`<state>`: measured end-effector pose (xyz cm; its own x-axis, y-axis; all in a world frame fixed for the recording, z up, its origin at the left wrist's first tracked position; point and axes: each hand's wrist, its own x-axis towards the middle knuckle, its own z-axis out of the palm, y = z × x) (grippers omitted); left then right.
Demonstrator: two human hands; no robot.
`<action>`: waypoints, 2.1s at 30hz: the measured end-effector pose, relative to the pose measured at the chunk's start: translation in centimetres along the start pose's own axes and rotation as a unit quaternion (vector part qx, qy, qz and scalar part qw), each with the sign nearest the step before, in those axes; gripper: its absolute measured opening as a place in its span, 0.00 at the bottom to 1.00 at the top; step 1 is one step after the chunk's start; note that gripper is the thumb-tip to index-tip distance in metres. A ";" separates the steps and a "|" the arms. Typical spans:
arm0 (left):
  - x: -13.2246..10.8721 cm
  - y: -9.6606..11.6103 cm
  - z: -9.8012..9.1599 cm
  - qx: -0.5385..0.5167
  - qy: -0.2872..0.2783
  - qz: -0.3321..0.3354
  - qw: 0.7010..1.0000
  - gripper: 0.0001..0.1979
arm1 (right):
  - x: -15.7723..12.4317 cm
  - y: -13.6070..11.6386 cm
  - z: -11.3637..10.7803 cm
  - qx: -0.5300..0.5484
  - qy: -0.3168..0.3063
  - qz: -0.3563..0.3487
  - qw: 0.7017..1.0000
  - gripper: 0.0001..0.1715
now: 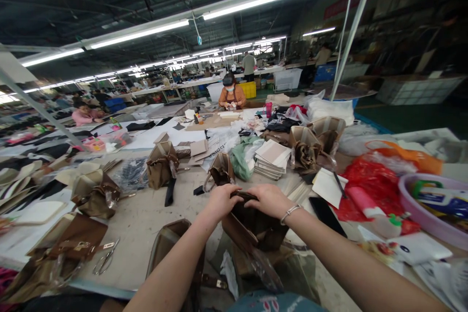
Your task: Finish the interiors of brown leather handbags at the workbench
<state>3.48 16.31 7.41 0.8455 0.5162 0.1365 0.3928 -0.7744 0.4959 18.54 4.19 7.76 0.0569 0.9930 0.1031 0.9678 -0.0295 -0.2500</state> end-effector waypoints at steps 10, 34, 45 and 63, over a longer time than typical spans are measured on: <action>-1.6 -0.2 -0.8 -0.025 0.048 0.062 0.997 0.04 | 1.1 0.0 0.6 -0.062 0.014 -0.016 0.998 0.19; -1.0 -0.5 1.1 0.009 0.140 -0.008 0.990 0.02 | 0.3 -1.1 -0.1 0.026 0.009 -0.014 1.000 0.29; -1.5 -0.6 1.0 -0.009 0.150 0.007 0.989 0.03 | 2.6 -1.4 0.9 0.073 0.041 0.037 0.996 0.17; -3.1 -0.3 -0.1 -0.132 0.064 -0.141 0.979 0.43 | 1.5 -1.2 0.3 0.016 0.022 0.046 0.999 0.16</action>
<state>0.74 14.96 6.94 0.6573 0.7512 0.0604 0.4826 -0.4812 0.7318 17.37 5.78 7.93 0.1572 0.9802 0.1205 0.9498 -0.1166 -0.2902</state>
